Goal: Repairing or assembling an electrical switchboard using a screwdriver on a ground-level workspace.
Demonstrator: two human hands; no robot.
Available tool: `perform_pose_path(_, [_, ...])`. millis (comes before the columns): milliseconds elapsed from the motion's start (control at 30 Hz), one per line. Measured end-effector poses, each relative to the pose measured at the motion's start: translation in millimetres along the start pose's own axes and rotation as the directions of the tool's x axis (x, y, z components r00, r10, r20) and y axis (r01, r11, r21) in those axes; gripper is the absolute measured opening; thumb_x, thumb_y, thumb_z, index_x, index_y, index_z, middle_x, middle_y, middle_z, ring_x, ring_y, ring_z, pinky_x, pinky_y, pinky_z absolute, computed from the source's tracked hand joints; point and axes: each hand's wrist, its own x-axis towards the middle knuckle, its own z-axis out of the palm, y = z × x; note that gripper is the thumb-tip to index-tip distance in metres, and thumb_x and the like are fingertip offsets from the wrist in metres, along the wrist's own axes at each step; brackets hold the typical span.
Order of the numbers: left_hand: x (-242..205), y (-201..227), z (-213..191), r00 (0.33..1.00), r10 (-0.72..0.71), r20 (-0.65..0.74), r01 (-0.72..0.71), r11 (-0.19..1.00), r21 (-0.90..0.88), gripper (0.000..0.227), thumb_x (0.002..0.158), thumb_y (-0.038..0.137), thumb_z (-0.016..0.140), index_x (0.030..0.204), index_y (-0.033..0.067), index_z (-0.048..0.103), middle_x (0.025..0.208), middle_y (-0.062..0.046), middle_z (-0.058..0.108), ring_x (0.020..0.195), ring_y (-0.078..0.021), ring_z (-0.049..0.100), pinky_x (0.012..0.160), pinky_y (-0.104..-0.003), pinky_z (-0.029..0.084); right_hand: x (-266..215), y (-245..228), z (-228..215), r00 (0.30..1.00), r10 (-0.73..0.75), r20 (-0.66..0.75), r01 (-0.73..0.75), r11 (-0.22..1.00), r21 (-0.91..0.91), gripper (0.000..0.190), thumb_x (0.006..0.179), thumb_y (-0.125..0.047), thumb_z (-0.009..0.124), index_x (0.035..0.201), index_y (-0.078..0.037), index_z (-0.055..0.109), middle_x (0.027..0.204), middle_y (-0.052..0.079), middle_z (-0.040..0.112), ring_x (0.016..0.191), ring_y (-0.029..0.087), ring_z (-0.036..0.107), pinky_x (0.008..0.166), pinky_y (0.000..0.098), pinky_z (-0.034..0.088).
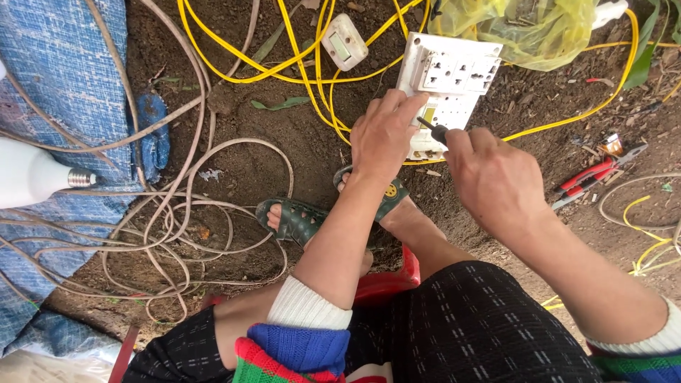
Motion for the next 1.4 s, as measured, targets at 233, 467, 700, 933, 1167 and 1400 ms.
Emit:
perform_pose_path(233, [1, 2, -4, 1.0, -0.022, -0.01, 0.022, 1.0, -0.001, 0.04, 0.095, 0.012, 0.069, 0.131, 0.0277, 0.063, 0.108, 0.001, 0.058, 0.111, -0.0224, 0.063, 0.091, -0.044, 0.057, 7, -8, -16, 0.982, 0.092, 0.164, -0.079, 0.993, -0.085, 0.027, 0.113, -0.033, 0.037, 0.111, -0.018, 0.059, 0.085, 0.003, 0.069, 0.057, 0.012, 0.07, 0.049, 0.0286, 0.056])
perform_pose_path(467, [1, -4, 3, 1.0, 0.029, -0.004, -0.029, 0.999, 0.022, 0.047, 0.094, 0.016, 0.072, 0.137, 0.028, 0.057, 0.114, 0.0, 0.054, 0.114, -0.0273, 0.06, 0.09, -0.048, 0.057, 11, -1, 14, 0.966, 0.144, 0.213, -0.17, 0.98, 0.106, 0.034, 0.107, -0.042, 0.045, 0.101, -0.011, 0.058, 0.074, 0.014, 0.072, 0.066, 0.034, 0.076, 0.057, 0.0472, 0.058])
perform_pose_path(700, [2, -10, 10, 0.999, 0.048, 0.005, -0.048, 0.999, 0.024, 0.045, 0.094, 0.018, 0.07, 0.136, 0.0296, 0.056, 0.112, 0.001, 0.052, 0.111, -0.0253, 0.057, 0.088, -0.045, 0.055, 3, -3, -2, 0.97, 0.188, 0.152, -0.204, 0.975, 0.091, 0.057, 0.091, -0.037, 0.069, 0.142, -0.018, 0.051, 0.111, 0.015, 0.065, 0.076, 0.043, 0.077, 0.068, 0.0552, 0.065])
perform_pose_path(933, [0, -19, 17, 0.998, 0.054, -0.018, -0.055, 0.997, -0.053, 0.044, 0.098, 0.015, 0.066, 0.138, 0.0298, 0.056, 0.108, 0.0, 0.051, 0.105, -0.0257, 0.055, 0.083, -0.044, 0.053, -1, -9, 19, 0.975, 0.089, 0.202, -0.074, 0.994, -0.079, 0.034, 0.101, -0.027, 0.056, 0.128, -0.009, 0.059, 0.089, 0.015, 0.07, 0.073, 0.034, 0.077, 0.065, 0.0468, 0.063])
perform_pose_path(1167, [-5, -24, 10, 0.996, 0.092, -0.007, -0.092, 0.994, -0.065, 0.045, 0.098, 0.014, 0.066, 0.137, 0.0312, 0.055, 0.11, -0.003, 0.051, 0.105, -0.029, 0.056, 0.083, -0.048, 0.055, -6, -19, -8, 0.993, 0.097, 0.073, -0.097, 0.995, -0.004, 0.056, 0.096, -0.03, 0.065, 0.148, -0.019, 0.045, 0.108, 0.017, 0.065, 0.077, 0.043, 0.077, 0.068, 0.0536, 0.066])
perform_pose_path(1400, [-7, -25, 8, 0.997, 0.075, 0.026, -0.071, 0.991, -0.112, 0.043, 0.099, 0.013, 0.062, 0.135, 0.0328, 0.054, 0.112, -0.002, 0.052, 0.107, -0.0283, 0.055, 0.085, -0.048, 0.054, 3, -37, -7, 0.99, -0.028, 0.135, 0.057, 0.976, -0.211, 0.031, 0.105, -0.021, 0.047, 0.132, -0.008, 0.057, 0.091, 0.016, 0.068, 0.068, 0.033, 0.077, 0.057, 0.0451, 0.064])
